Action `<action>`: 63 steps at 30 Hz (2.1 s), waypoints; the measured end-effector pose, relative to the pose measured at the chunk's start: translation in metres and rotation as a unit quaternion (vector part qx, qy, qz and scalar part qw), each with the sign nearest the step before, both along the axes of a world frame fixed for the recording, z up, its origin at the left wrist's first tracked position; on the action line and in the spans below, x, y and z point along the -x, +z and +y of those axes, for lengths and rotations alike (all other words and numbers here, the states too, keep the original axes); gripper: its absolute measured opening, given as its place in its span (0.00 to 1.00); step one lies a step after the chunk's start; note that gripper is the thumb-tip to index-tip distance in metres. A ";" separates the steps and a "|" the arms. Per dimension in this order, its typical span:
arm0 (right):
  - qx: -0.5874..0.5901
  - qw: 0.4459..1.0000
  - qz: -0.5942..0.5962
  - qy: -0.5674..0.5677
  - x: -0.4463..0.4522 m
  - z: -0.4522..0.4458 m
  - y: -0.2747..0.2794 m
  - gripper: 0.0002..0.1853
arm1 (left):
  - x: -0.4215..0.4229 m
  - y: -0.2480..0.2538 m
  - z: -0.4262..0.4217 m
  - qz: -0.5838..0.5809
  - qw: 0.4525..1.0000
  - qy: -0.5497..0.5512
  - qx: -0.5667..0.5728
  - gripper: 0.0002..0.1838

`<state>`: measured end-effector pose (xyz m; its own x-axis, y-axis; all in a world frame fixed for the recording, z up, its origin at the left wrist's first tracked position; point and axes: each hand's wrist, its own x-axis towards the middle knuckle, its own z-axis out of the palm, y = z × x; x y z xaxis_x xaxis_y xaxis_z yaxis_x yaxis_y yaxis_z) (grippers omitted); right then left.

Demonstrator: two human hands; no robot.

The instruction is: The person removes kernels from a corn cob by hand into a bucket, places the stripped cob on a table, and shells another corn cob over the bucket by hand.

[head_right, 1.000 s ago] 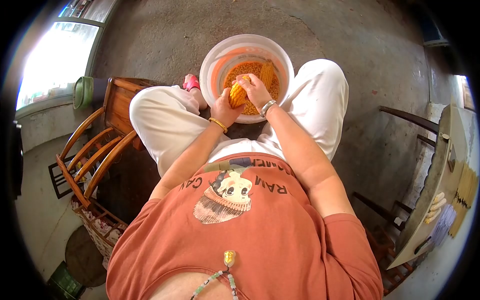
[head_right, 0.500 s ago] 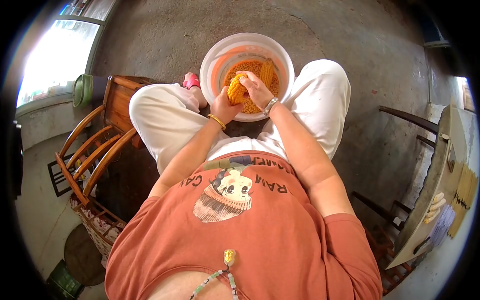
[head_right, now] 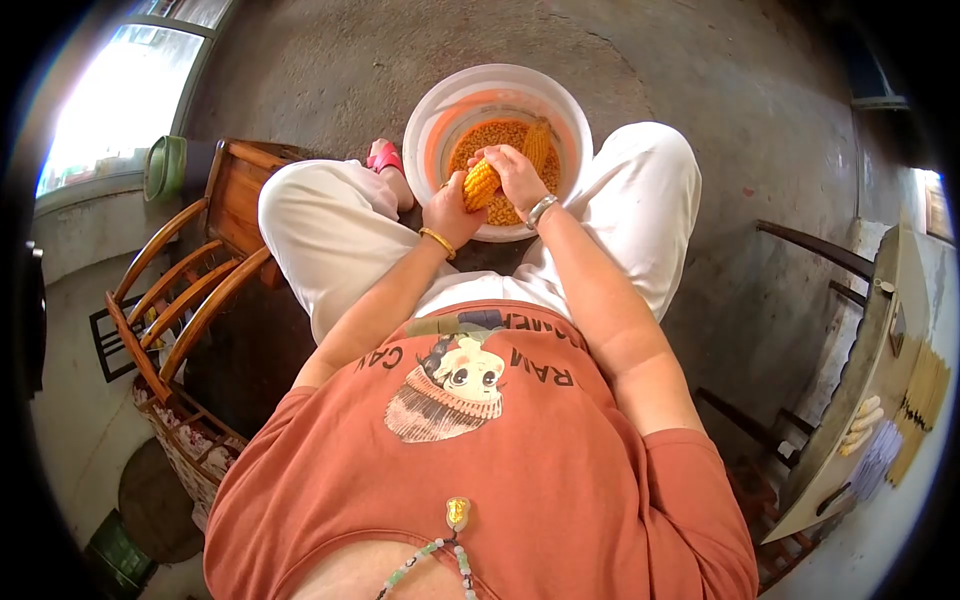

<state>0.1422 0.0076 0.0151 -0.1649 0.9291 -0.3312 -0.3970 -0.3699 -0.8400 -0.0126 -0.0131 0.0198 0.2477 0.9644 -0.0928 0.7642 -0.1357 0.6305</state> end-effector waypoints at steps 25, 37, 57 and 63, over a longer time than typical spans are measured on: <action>0.024 0.997 0.074 -0.012 -0.001 -0.003 0.013 0.14 | 0.000 0.003 -0.001 -0.009 1.000 0.001 -0.007 0.26; 0.050 0.997 0.060 -0.005 -0.001 0.000 0.019 0.13 | 0.000 -0.001 0.000 0.018 1.000 -0.009 -0.017 0.26; 0.038 0.992 0.112 0.047 -0.010 -0.003 0.020 0.19 | 0.002 0.005 0.004 -0.016 0.999 -0.005 0.038 0.27; 0.038 0.992 0.118 0.032 -0.009 -0.002 0.015 0.20 | 0.002 0.009 0.006 -0.022 0.997 0.003 0.069 0.25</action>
<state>0.1513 0.0051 0.0303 -0.3043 0.8878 -0.3453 -0.5523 -0.4598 -0.6954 -0.0144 -0.0066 0.0284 0.2480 0.9448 -0.2143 0.7363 -0.0400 0.6755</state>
